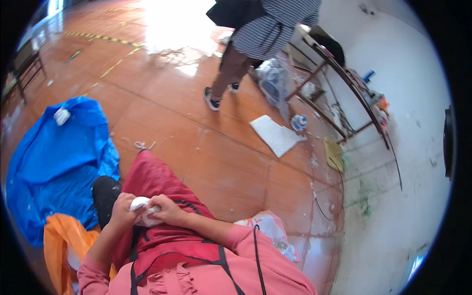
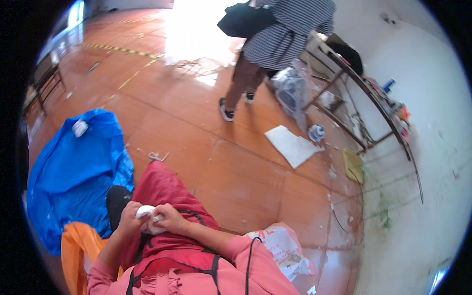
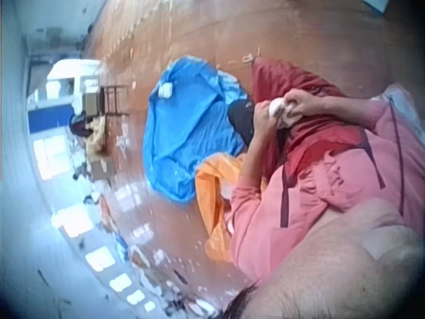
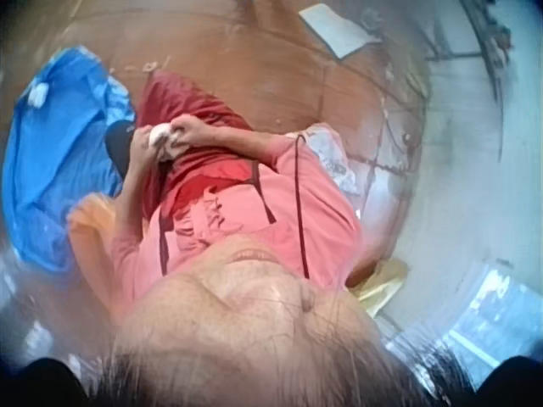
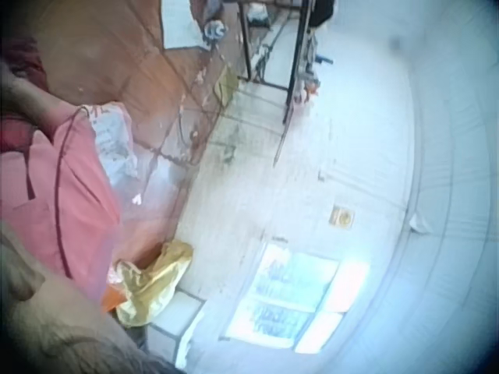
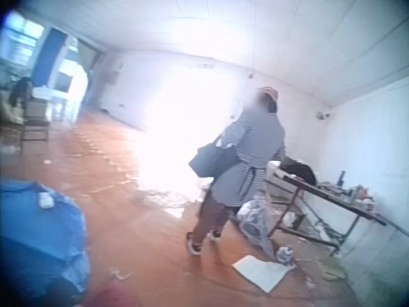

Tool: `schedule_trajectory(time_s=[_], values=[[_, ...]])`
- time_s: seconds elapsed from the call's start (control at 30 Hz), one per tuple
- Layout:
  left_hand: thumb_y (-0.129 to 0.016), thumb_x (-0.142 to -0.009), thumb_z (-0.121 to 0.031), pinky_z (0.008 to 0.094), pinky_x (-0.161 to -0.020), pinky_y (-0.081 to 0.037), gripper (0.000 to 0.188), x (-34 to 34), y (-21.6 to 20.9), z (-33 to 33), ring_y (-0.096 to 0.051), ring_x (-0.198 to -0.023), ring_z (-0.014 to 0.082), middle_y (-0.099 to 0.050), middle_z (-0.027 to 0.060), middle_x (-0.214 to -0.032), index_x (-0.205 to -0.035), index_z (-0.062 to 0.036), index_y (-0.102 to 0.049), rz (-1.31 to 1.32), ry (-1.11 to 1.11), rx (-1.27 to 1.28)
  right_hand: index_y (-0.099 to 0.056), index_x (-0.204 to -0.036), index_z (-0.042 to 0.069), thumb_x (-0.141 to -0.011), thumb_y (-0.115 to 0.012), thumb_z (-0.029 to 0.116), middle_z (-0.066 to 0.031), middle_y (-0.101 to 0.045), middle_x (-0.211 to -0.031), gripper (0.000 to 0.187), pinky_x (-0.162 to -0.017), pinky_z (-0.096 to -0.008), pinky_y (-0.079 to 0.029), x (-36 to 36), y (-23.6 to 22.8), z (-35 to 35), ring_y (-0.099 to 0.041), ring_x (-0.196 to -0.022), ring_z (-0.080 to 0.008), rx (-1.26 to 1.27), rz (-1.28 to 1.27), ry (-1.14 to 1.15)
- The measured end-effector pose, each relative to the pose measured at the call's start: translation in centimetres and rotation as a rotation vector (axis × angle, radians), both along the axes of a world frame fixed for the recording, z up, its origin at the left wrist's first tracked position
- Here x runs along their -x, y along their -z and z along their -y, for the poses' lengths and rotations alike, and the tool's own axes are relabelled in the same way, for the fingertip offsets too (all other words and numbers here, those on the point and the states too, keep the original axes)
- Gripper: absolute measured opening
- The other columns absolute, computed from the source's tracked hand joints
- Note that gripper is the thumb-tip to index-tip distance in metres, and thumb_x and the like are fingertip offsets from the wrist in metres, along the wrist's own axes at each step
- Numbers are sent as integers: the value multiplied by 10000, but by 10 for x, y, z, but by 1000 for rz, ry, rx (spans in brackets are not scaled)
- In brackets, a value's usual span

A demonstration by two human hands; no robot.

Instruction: The person sits on the floor and repeatedly stuffs white cotton-like material into small white fabric pouches. They pull cotton from an orange bag, pack it into each pouch, and place the finished pouches onto a blue tarp nearby.

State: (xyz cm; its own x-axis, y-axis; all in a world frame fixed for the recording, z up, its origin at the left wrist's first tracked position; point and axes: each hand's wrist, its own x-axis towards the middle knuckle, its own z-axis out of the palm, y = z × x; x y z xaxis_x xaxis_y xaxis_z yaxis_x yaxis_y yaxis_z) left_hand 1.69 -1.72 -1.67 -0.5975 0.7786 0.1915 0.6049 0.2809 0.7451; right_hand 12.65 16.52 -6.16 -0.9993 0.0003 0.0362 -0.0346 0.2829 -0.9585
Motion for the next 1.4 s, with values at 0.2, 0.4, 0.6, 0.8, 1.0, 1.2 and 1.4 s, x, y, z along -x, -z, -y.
schedule_trajectory(time_s=[0.2,0.4,0.6,0.8,1.0,1.2,1.4], values=[[-770,-767,-218,423,-602,-429,125,-9,-12,-11,-567,-673,283,-584,94,-694,-775,-99,-734,-41,-167,4,-608,-926,97,-702,-774,65,-84,-597,-949,280,-867,-394,-447,8,-18,-5,-526,-965,-302,-157,-95,-29],[-780,-762,-354,475,-601,-458,336,-6,10,-22,-618,-698,374,-609,165,-713,-703,-48,-655,-90,-421,41,-658,-939,79,-747,-744,368,-156,-640,-986,357,-818,-489,-498,24,-30,-3,-575,-963,-381,-414,-15,-75],[-752,-814,-331,427,-623,-487,301,13,13,-34,-657,-715,335,-663,190,-782,-862,-38,-702,160,-491,74,-628,-789,59,-679,-814,253,-120,-628,-856,291,-739,-435,-454,34,-41,-8,-556,-812,-345,-512,-156,16],[-752,-853,-187,341,-618,-531,216,25,27,-30,-687,-697,198,-715,107,-813,-890,23,-715,982,-555,-203,-596,-789,66,-717,-797,236,-99,-600,-817,273,-737,-406,-452,27,-36,-4,-536,-785,-312,-473,-211,15],[-762,-844,-121,374,-639,-558,184,22,34,-28,-697,-695,236,-712,134,-822,-903,42,-699,1324,-602,-394,-598,-833,33,-760,-783,276,-103,-609,-852,314,-770,-401,-455,13,-26,-9,-535,-831,-306,-483,-195,-47],[-767,-839,-123,377,-633,-559,198,22,34,-30,-693,-682,236,-711,127,-816,-903,50,-696,1289,-615,-372,-616,-877,29,-692,-821,314,-114,-629,-885,397,-803,-417,-471,8,-40,-6,-564,-868,-328,-539,-111,-65],[-735,-889,-272,396,-814,-554,336,27,6,-16,-703,-876,254,-719,138,-965,-1028,26,-664,1510,-444,-273,-582,-940,29,-623,-869,200,-136,-626,-917,461,-812,-420,-475,9,-27,-7,-574,-909,-352,-438,-215,30]])
